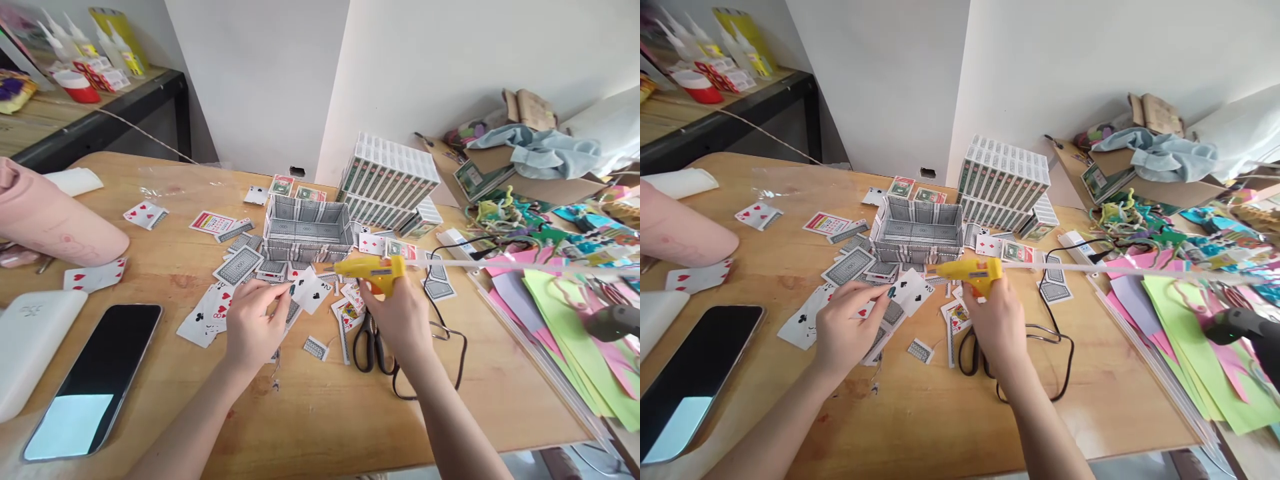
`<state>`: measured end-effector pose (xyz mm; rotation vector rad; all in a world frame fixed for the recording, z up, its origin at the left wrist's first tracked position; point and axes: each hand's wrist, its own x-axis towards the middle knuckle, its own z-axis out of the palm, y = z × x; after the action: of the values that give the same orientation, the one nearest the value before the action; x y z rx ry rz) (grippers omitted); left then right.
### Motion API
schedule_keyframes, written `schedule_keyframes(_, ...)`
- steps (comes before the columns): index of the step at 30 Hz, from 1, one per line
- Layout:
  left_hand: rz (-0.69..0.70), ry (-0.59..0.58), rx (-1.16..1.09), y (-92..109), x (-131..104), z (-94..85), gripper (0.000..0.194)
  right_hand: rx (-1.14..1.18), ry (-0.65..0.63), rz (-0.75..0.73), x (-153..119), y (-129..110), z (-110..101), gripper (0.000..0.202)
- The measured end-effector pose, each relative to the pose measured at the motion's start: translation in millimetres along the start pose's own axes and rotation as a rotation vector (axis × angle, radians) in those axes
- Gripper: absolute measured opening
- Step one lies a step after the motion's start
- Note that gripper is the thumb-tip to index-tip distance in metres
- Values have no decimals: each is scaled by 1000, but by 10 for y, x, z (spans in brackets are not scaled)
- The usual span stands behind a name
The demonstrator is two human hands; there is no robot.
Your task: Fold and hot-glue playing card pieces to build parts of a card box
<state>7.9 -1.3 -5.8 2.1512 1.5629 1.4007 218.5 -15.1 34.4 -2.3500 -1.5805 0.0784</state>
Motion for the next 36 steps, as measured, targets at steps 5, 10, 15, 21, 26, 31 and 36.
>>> schedule_keyframes(5, -10, -7, 25, 2, -4, 18, 13, 6, 32, 331, 217, 571, -1, 51)
schedule_keyframes(10, 6, -17, 37, 0, -4, 32, 12, -73, -93, 381, 286, 998, 223, 57)
schedule_keyframes(15, -17, 54, 54, -32, 10, 32, 12, -121, 37, 309, 270, 878, 177, 53)
schedule_keyframes(21, -61, 114, 26, -41, 9, 28, 10, 791, -452, 54, 55, 107, 81, 44)
schedule_keyframes(26, -9, 58, -49, -43, 6, 27, 10, 1205, -572, 58, -57, -357, 293, 40)
schedule_keyframes(31, 36, -37, -132, -52, 20, 16, 13, 1174, -539, -26, 22, -340, 417, 37)
schedule_keyframes(36, -42, -126, -150, -45, 12, 13, 17, 1141, -504, -9, 52, -269, 515, 21)
